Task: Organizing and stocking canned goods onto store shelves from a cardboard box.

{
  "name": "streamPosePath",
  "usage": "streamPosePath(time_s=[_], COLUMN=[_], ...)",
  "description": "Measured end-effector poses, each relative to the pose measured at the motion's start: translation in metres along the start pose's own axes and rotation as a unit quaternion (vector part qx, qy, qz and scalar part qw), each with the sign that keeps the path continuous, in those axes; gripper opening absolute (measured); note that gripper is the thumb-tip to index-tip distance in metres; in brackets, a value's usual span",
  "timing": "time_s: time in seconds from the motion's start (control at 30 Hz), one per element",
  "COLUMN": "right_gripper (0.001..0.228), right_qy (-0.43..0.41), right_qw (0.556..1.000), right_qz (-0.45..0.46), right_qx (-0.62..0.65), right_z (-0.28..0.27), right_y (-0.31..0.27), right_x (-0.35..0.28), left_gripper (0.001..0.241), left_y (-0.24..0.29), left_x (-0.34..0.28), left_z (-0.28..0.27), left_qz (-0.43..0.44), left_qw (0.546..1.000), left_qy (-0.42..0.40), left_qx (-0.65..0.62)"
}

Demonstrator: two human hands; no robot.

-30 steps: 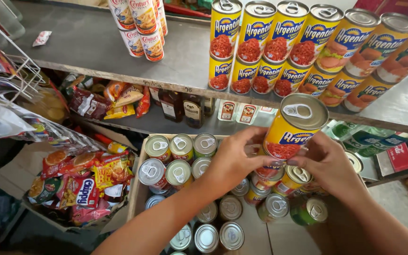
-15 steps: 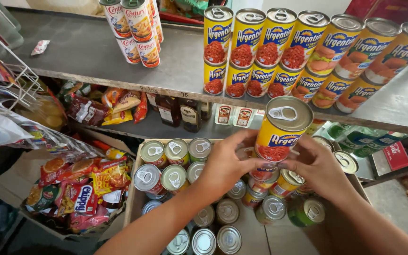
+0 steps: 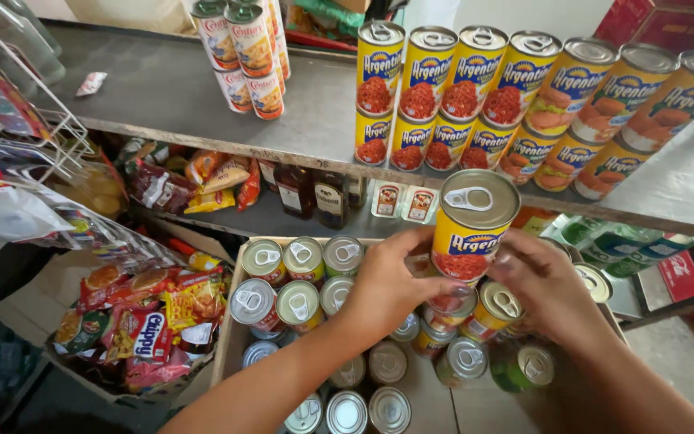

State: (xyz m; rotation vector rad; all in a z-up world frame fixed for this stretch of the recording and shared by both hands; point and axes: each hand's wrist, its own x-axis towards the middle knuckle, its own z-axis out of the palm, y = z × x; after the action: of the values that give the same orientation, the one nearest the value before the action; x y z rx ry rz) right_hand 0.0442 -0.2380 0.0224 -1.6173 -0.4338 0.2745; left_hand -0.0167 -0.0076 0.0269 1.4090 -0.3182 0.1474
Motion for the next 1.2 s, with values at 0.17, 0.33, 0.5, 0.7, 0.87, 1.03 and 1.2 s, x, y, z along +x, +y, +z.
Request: streamPosePath(time_s=[0.17, 0.33, 0.5, 0.7, 0.87, 1.03, 1.2], right_gripper=[0.041, 0.045, 0.044, 0.041, 0.043, 0.043, 0.046], right_qy=[-0.036, -0.051, -0.054, -0.046, -0.053, -0.047, -0.068], right_qw=[0.98, 0.987, 0.989, 0.99, 0.992, 0.993, 0.993], right_qz=[-0.062, -0.069, -0.039, -0.017, 0.008, 0.016, 0.014], right_qx=[0.188, 0.133, 0.13, 0.134, 0.112, 0.11, 0.099], right_z=[-0.009, -0.006, -0.008, -0.012, -0.011, -0.011, -0.018], right_y=[0.004, -0.01, -0.003, 0.017, 0.017, 0.017, 0.024], right_x=[0.003, 0.002, 0.008, 0.016, 0.024, 0.024, 0.026], left_gripper=[0.059, 0.049, 0.041, 0.042, 0.036, 0.037, 0.04], left_y=[0.02, 0.051, 0.069, 0.032, 0.004, -0.007, -0.023], left_x=[0.009, 0.044, 0.103, 0.156, 0.183, 0.193, 0.196], left_z=[-0.012, -0.061, -0.132, -0.193, -0.209, -0.203, -0.207], left_qz=[-0.007, 0.047, 0.162, 0.143, 0.128, 0.12, 0.104], left_qw=[0.999, 0.988, 0.949, 0.943, 0.935, 0.95, 0.951], left_qy=[0.014, 0.098, 0.143, 0.171, 0.193, 0.169, 0.154], left_qx=[0.037, 0.113, 0.231, 0.246, 0.27, 0.232, 0.249])
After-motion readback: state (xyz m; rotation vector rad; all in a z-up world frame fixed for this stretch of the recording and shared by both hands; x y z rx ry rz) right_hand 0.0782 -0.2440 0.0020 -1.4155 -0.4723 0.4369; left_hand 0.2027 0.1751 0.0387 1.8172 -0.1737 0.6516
